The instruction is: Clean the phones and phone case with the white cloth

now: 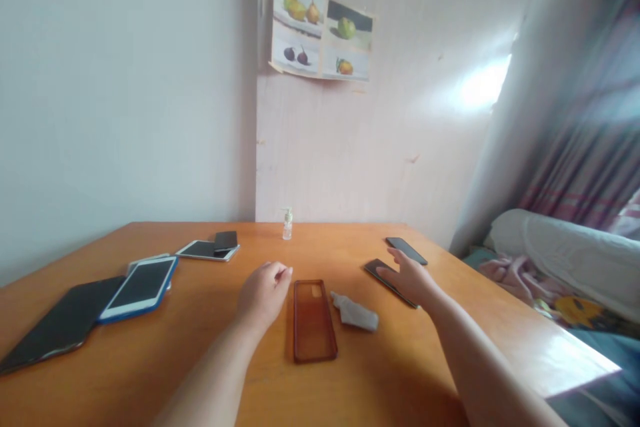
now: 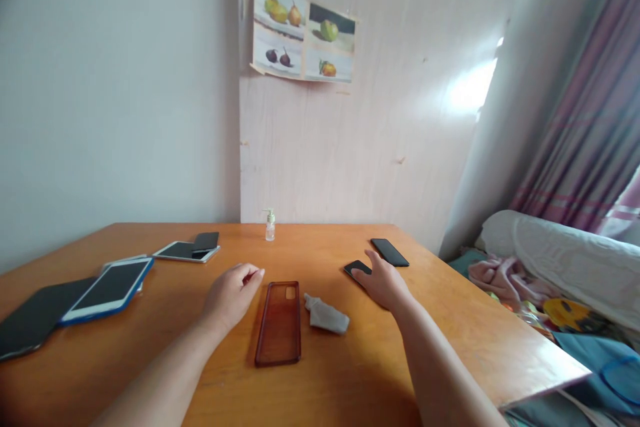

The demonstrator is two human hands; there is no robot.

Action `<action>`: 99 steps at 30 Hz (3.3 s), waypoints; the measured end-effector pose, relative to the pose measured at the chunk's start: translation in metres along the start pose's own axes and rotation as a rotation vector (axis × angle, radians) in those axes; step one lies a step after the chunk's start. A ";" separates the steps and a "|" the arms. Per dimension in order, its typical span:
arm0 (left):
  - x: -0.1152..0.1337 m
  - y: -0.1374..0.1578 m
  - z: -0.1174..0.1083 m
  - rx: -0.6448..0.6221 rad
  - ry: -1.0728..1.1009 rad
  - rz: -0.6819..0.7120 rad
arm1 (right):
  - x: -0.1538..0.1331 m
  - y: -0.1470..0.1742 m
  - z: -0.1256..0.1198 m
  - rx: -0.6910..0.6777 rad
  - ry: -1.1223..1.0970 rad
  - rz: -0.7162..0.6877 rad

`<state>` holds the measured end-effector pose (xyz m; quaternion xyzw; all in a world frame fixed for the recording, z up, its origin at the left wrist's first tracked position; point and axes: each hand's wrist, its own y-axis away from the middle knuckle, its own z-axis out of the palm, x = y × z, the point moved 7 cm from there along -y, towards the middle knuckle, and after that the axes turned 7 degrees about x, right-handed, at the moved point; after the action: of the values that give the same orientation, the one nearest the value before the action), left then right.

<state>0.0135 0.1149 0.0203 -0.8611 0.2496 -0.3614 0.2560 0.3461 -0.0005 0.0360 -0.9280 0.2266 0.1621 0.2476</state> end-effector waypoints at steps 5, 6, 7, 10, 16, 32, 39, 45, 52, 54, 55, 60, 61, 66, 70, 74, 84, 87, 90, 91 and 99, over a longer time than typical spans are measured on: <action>0.000 0.000 0.004 -0.002 0.047 -0.041 | 0.036 0.012 0.001 -0.150 0.044 -0.040; 0.000 0.000 0.004 0.003 0.052 -0.046 | 0.043 0.014 0.001 -0.161 0.038 -0.036; 0.000 0.000 0.004 0.008 0.057 -0.048 | 0.048 0.015 0.002 -0.167 0.033 -0.028; 0.000 0.000 0.004 0.017 0.065 -0.049 | 0.058 0.016 0.007 -0.171 0.048 -0.025; 0.001 0.000 0.006 0.001 0.066 -0.041 | 0.060 0.014 0.008 -0.141 0.116 -0.051; 0.003 0.001 0.010 -0.024 0.084 -0.022 | 0.032 0.037 0.009 -0.267 -1.083 0.590; -0.002 0.002 0.023 -0.025 0.061 0.005 | -0.018 0.069 0.005 -0.545 -1.469 0.695; 0.001 0.010 0.038 -0.204 -0.004 -0.019 | -0.042 0.088 0.010 -0.657 -1.522 0.633; 0.002 0.012 0.038 -0.246 -0.017 -0.016 | -0.062 0.103 0.014 -0.710 -1.505 0.583; 0.003 0.012 0.038 -0.246 -0.024 -0.011 | -0.065 0.105 0.015 -0.711 -1.507 0.595; 0.003 0.012 0.038 -0.244 -0.028 -0.008 | -0.065 0.106 0.016 -0.711 -1.507 0.603; 0.004 0.011 0.039 -0.233 -0.030 0.023 | -0.068 0.113 0.017 -0.718 -1.498 0.623; 0.005 0.012 0.040 -0.237 -0.026 0.036 | -0.070 0.114 0.017 -0.727 -1.501 0.614; 0.007 0.013 0.040 -0.249 -0.029 0.043 | -0.083 0.120 0.017 -0.809 -1.518 0.548; 0.005 0.011 0.037 -0.231 -0.045 0.011 | -0.085 0.122 0.017 -0.773 -1.452 0.502; 0.001 0.008 0.035 -0.224 -0.050 -0.043 | -0.088 0.119 0.006 -0.594 -1.258 0.345; -0.009 0.006 0.034 -0.263 0.014 -0.187 | -0.115 0.119 0.007 -0.360 -0.587 0.090; -0.011 0.004 0.037 -0.258 0.045 -0.195 | -0.128 0.118 0.012 -0.275 -0.402 -0.054; -0.015 0.003 0.040 -0.253 0.078 -0.205 | -0.140 0.120 0.011 -0.208 -0.190 -0.150; -0.016 0.003 0.040 -0.251 0.088 -0.210 | -0.144 0.121 0.011 -0.193 -0.123 -0.170; -0.022 0.001 0.045 -0.236 0.152 -0.259 | -0.167 0.128 0.012 -0.146 0.127 -0.275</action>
<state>0.0329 0.1393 -0.0188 -0.8804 0.1959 -0.4233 0.0850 0.1393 -0.0365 0.0461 -0.9741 0.1003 0.0836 0.1846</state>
